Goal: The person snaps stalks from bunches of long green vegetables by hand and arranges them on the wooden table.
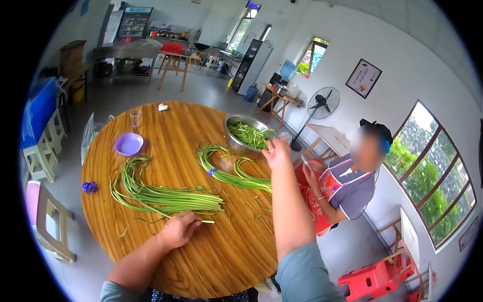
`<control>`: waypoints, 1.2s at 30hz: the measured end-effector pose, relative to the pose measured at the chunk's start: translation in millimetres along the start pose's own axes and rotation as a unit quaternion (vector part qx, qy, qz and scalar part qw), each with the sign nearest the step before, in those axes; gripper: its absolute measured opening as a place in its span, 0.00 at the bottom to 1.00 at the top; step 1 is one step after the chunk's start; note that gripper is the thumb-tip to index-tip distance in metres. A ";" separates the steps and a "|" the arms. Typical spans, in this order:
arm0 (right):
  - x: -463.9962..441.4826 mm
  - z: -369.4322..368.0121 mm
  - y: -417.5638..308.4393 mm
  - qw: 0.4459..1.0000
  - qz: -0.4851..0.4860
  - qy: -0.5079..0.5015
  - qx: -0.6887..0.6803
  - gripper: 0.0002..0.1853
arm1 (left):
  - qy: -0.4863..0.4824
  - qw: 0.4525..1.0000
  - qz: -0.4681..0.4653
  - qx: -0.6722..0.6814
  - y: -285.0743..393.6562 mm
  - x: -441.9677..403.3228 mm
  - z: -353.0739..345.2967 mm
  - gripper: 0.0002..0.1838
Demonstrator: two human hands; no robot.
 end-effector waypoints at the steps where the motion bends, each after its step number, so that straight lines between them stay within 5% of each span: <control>1: 16.4 -0.2 7.9 0.999 -0.005 -0.051 -0.013 0.24 | 0.000 1.000 -0.018 -0.006 1.5 -0.6 1.1 0.05; 4: 107.9 16.3 42.2 0.968 -0.087 -0.236 -0.015 0.19 | -0.001 0.999 -0.023 -0.025 5.2 -5.4 4.6 0.05; 8: 229.2 29.2 88.2 0.940 -0.169 -0.279 0.101 0.16 | -0.003 1.000 -0.006 -0.014 6.8 0.4 2.1 0.07; 11: 253.8 42.2 127.7 0.887 -0.141 -0.382 0.217 0.18 | -0.027 0.999 -0.030 0.002 6.8 -1.3 -1.4 0.08; 13: 266.3 24.4 110.2 0.856 0.077 -0.383 0.340 0.20 | -0.037 0.996 0.032 -0.074 3.0 0.7 -4.9 0.08; 15: 267.3 17.7 83.7 0.809 0.095 -0.361 0.454 0.19 | 0.011 0.999 -0.020 -0.045 11.7 -5.1 -8.7 0.07; 17: 264.1 21.8 78.0 0.800 0.112 -0.363 0.465 0.18 | -0.031 0.996 0.035 -0.078 14.0 -3.6 -10.0 0.07; 29: 255.4 28.8 102.2 0.907 0.226 -0.260 0.242 0.11 | -0.005 0.990 0.020 -0.140 6.5 -8.1 -10.5 0.08; 31: 253.8 30.1 114.3 0.934 -0.048 -0.349 0.064 0.12 | 0.002 0.993 0.056 -0.102 6.6 -7.5 -11.1 0.07; 34: 254.1 30.9 106.2 0.930 -0.188 -0.303 -0.090 0.13 | 0.000 0.993 0.080 -0.082 2.2 -6.6 -10.2 0.06; 36: 253.2 31.0 112.6 0.931 -0.171 -0.313 -0.073 0.13 | 0.002 0.994 0.070 -0.089 4.1 -6.1 -9.9 0.05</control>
Point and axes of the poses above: each hand's wrist, its own x-axis away from the middle knuckle, its own z-axis out of the back of the hand, y = z × x, the point moved 4 cm from there along -x, towards the middle knuckle, and after that the axes turned 7 degrees about z, right-handed, at the moved point
